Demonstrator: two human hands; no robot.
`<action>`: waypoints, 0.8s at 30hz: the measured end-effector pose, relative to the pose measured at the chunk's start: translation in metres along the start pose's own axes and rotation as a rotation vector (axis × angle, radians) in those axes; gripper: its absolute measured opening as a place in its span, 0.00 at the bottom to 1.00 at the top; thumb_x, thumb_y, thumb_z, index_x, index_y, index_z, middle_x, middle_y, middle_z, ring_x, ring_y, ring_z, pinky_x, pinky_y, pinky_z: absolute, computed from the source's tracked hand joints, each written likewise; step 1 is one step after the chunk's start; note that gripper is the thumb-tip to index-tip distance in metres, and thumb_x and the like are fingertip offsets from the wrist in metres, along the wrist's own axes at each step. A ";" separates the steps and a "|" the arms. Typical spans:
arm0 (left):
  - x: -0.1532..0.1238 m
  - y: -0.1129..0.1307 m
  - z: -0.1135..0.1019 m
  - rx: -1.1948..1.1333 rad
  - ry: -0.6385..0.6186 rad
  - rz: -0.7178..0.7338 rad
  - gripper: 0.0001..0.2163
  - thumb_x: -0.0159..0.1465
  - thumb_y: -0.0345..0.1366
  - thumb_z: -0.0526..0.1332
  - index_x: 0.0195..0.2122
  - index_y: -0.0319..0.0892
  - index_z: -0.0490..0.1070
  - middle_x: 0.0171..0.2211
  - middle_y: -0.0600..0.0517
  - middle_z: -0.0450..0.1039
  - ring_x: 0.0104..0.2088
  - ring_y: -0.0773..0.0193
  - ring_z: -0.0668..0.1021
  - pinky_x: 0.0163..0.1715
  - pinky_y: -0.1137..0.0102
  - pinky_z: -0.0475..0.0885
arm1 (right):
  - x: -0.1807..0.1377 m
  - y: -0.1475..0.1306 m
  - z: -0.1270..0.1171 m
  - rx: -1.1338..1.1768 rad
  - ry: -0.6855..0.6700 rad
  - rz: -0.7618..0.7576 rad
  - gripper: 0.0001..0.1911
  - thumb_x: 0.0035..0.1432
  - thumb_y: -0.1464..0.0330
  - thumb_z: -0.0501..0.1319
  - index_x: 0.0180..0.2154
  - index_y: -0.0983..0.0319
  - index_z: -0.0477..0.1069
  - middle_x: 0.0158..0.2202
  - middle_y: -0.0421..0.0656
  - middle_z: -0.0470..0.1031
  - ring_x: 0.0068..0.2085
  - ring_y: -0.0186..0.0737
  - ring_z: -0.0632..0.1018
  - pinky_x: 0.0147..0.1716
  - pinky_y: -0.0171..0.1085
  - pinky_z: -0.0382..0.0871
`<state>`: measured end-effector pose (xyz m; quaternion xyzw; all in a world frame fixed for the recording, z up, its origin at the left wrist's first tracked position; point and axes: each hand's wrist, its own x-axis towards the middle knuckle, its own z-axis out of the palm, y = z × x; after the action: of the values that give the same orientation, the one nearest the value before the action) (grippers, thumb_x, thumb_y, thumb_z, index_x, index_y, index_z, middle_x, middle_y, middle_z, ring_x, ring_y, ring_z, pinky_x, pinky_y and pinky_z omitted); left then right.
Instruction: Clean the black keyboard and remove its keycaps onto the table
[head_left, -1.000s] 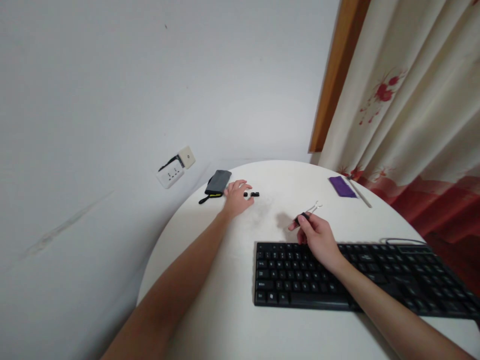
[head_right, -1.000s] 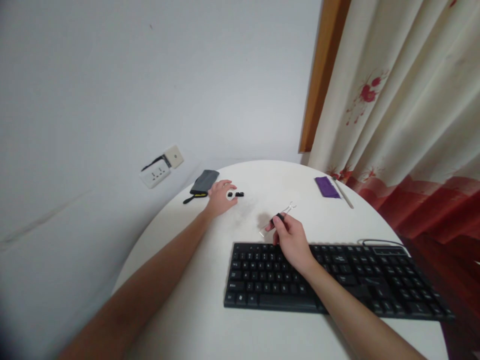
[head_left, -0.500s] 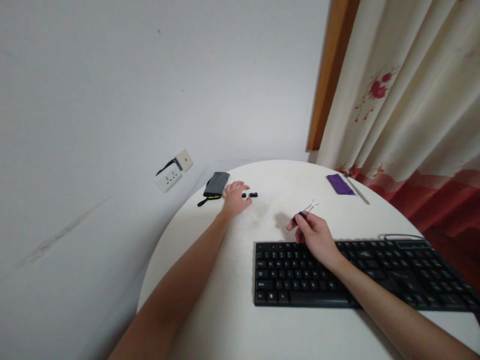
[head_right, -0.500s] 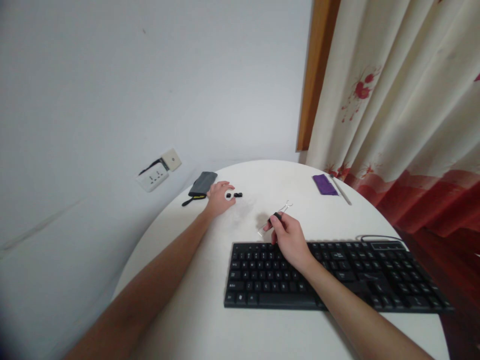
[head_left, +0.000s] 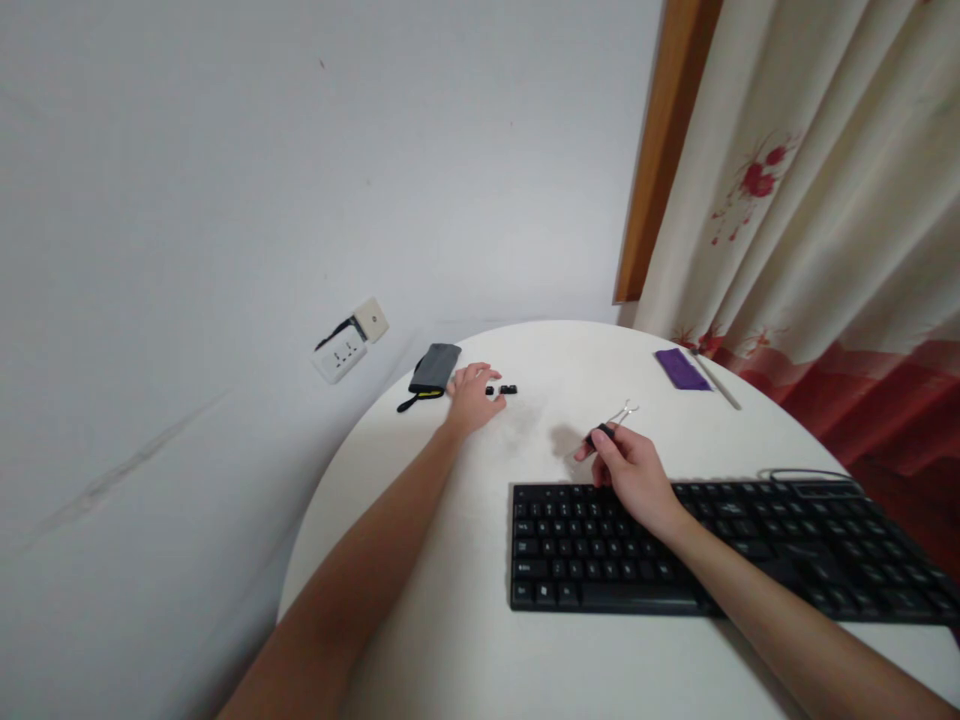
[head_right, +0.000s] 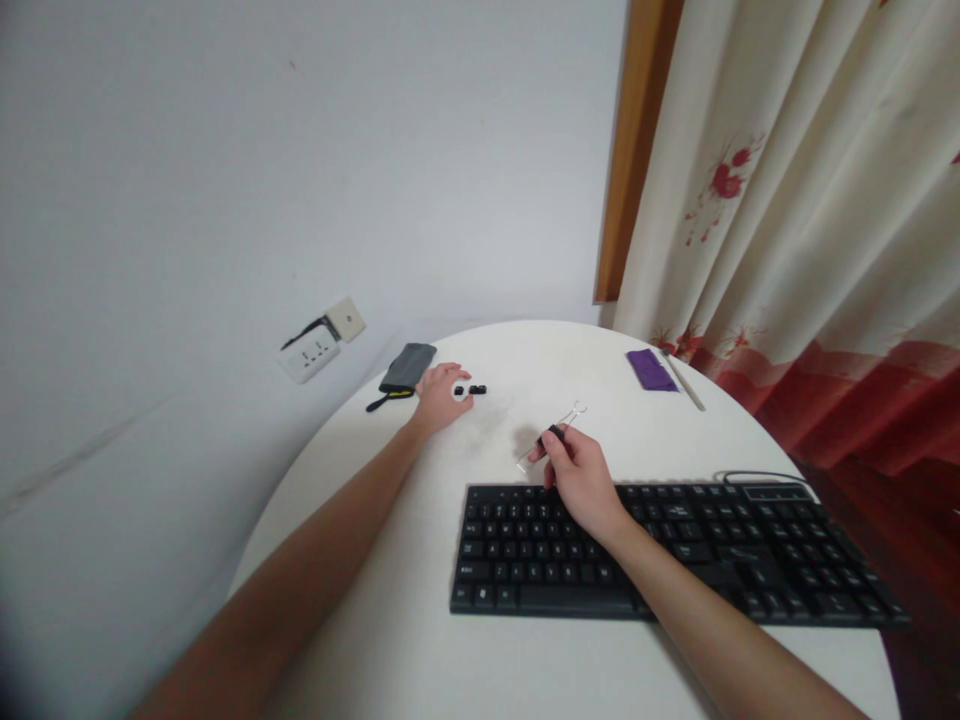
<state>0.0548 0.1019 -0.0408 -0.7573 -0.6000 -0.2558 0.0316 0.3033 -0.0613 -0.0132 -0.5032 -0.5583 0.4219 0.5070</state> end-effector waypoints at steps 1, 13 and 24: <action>0.000 0.001 0.000 0.003 -0.005 -0.003 0.17 0.55 0.39 0.65 0.47 0.52 0.72 0.57 0.52 0.65 0.57 0.49 0.64 0.51 0.57 0.59 | 0.000 0.000 0.000 0.000 -0.001 -0.001 0.19 0.64 0.55 0.54 0.30 0.63 0.71 0.18 0.38 0.70 0.18 0.33 0.68 0.20 0.33 0.60; 0.001 0.007 -0.001 0.021 -0.006 -0.004 0.19 0.56 0.43 0.65 0.49 0.52 0.71 0.57 0.50 0.65 0.57 0.48 0.64 0.52 0.56 0.59 | 0.000 0.002 0.001 -0.008 -0.011 -0.013 0.21 0.64 0.53 0.54 0.30 0.63 0.71 0.26 0.43 0.76 0.19 0.33 0.69 0.20 0.33 0.61; 0.002 0.007 0.001 0.031 -0.011 -0.010 0.19 0.56 0.43 0.65 0.49 0.51 0.71 0.57 0.49 0.65 0.56 0.48 0.65 0.51 0.56 0.59 | 0.000 0.006 0.000 0.003 -0.010 -0.019 0.20 0.65 0.55 0.54 0.30 0.62 0.70 0.22 0.40 0.73 0.19 0.33 0.69 0.21 0.33 0.61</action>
<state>0.0615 0.1020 -0.0393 -0.7551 -0.6079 -0.2426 0.0386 0.3038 -0.0602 -0.0187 -0.4951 -0.5647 0.4204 0.5092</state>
